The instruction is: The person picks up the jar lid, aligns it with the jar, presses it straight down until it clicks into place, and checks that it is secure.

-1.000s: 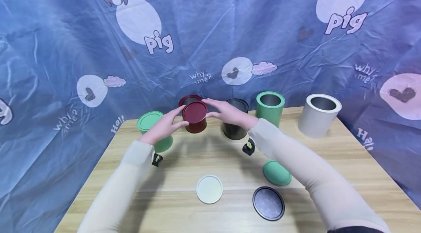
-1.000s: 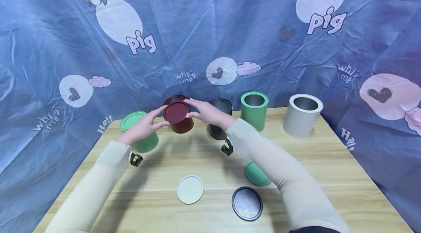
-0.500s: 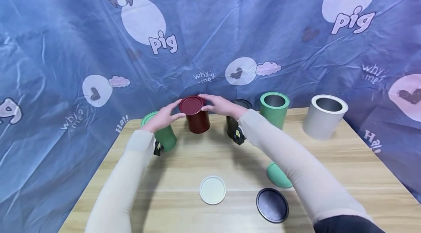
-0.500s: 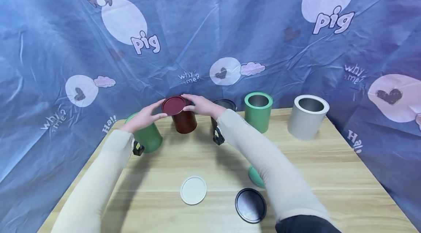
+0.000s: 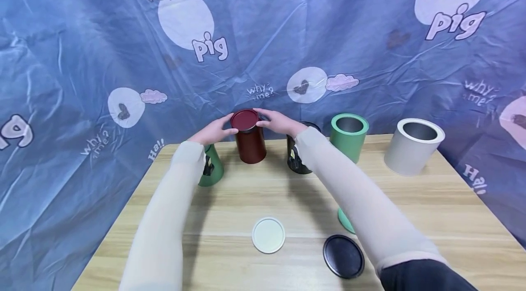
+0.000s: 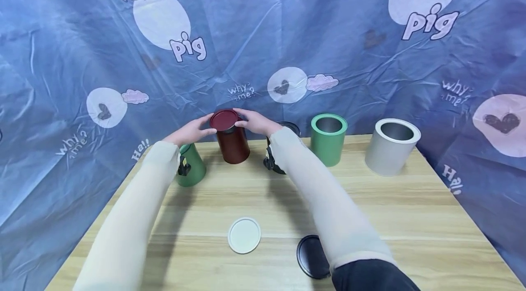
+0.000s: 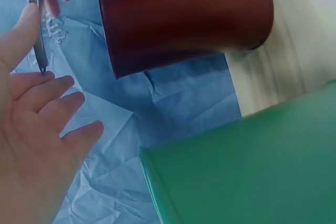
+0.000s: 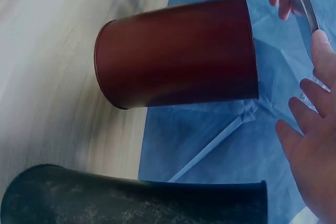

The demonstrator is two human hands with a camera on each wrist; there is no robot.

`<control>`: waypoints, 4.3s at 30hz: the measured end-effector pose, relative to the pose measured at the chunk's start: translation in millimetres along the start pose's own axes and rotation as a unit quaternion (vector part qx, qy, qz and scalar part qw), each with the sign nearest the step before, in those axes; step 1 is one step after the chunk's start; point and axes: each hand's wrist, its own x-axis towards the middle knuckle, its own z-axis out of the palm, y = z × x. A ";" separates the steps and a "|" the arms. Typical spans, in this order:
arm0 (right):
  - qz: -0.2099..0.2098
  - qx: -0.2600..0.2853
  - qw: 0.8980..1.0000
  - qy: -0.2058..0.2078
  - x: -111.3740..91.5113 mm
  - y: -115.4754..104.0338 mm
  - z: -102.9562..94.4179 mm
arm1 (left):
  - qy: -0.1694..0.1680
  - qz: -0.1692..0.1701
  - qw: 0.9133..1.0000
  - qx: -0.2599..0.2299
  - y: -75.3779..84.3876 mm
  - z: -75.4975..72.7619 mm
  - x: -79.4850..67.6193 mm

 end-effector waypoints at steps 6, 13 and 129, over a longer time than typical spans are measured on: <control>0.014 0.019 1.000 -0.004 7.9 7.9 0.5 | -0.012 -0.001 1.000 0.011 -1.0 -1.9 13.3; 0.022 0.034 0.999 -0.021 13.4 12.0 4.2 | -0.025 0.005 0.999 0.024 -7.6 2.7 23.4; 0.104 0.042 0.994 0.005 19.3 1.5 21.9 | -0.025 -0.067 0.997 0.009 -5.0 9.7 29.4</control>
